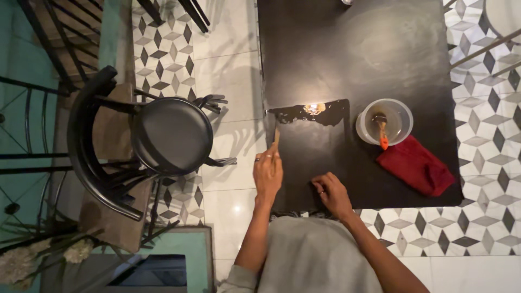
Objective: The person cleans a dark tabletop using a brush and a red cloth. They dip the brush into a container of liquid and scrub the surface, then wipe the area with the cloth. The person repeats this process across different sections of the table.
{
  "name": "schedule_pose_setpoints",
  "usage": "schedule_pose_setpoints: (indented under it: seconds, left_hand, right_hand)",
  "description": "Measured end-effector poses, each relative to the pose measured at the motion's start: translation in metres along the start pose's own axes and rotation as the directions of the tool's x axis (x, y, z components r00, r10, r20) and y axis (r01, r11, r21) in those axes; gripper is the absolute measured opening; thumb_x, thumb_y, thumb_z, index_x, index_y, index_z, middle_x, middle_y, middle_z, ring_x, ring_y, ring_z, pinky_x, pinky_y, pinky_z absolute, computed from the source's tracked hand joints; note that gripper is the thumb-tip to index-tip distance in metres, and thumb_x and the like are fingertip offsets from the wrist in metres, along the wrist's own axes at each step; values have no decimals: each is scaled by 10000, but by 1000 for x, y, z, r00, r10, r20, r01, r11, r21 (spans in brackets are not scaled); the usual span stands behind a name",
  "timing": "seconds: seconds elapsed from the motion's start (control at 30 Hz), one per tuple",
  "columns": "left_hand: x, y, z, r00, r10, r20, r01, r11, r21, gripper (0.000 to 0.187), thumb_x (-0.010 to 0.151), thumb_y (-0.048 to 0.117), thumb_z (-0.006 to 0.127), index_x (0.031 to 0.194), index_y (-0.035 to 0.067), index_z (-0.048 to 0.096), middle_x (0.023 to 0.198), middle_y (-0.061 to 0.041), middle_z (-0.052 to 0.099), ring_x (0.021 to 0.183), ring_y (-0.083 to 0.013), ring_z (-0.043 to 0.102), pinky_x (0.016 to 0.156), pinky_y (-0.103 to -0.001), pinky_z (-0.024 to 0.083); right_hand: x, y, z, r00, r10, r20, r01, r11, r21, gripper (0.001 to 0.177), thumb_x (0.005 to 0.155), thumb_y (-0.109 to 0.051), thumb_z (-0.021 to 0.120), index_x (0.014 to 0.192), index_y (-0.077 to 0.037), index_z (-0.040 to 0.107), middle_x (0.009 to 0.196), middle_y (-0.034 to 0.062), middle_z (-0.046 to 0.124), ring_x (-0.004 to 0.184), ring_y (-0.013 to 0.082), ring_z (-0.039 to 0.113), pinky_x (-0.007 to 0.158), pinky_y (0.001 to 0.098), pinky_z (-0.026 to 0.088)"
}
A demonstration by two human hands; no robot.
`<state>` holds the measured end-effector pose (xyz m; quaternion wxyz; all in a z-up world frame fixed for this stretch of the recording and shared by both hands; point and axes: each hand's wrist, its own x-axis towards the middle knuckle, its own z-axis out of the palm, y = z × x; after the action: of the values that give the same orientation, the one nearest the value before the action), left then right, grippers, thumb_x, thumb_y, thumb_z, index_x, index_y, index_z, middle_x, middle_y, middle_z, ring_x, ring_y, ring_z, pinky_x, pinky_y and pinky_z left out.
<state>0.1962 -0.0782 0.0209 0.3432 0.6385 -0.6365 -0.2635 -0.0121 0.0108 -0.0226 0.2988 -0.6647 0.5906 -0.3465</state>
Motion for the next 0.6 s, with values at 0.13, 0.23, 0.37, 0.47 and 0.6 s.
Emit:
schedule_pose_setpoints:
  seconds: [0.13, 0.23, 0.37, 0.47, 0.6]
  left_hand:
    - [3, -10, -2, 994, 94, 58, -92, 995, -22, 302, 972, 116, 561, 1214, 9, 707, 1063, -215, 741, 925, -408, 667, 853, -485, 527]
    - [5, -21, -12, 998, 46, 53, -47, 999, 23, 280, 977, 131, 558, 1182, 20, 714, 1051, -193, 753, 941, -402, 674, 859, -486, 528]
    - [9, -26, -14, 993, 111, -43, -113, 993, -35, 296, 1001, 131, 548, 1226, 6, 693, 1114, -210, 733, 994, -415, 668, 900, -491, 522]
    - [7, -25, -18, 996, 62, 69, -62, 998, -7, 306, 990, 155, 545, 1220, 23, 697, 1116, -197, 739, 969, -410, 668, 871, -490, 527]
    - [8, -29, -24, 994, -72, 84, 69, 997, 36, 323, 989, 173, 535, 1236, 55, 707, 1089, -191, 738, 955, -409, 676, 877, -494, 526]
  right_hand:
    - [-11, 9, 20, 929, 365, 69, -370, 925, 89, 175, 875, -157, 782, 929, -34, 670, 611, 115, 548, 534, 174, 482, 540, 349, 444]
    - [-20, 19, 25, 857, 506, 94, -512, 857, 58, 277, 862, -271, 807, 826, -30, 675, 530, 82, 505, 497, 149, 434, 509, 336, 411]
    - [-13, 38, 33, 648, 722, 243, -753, 656, 58, 576, 924, -505, 736, 678, 9, 648, 511, 27, 473, 491, 115, 421, 494, 299, 355]
    - [-10, 54, 39, 566, 749, 346, -813, 577, 80, 630, 926, -572, 688, 628, -19, 633, 494, 5, 455, 452, 113, 404, 450, 300, 308]
    - [-6, 63, 51, 407, 771, 490, -908, 398, 129, 551, 916, -523, 712, 617, -76, 587, 481, 5, 403, 409, 121, 324, 416, 321, 216]
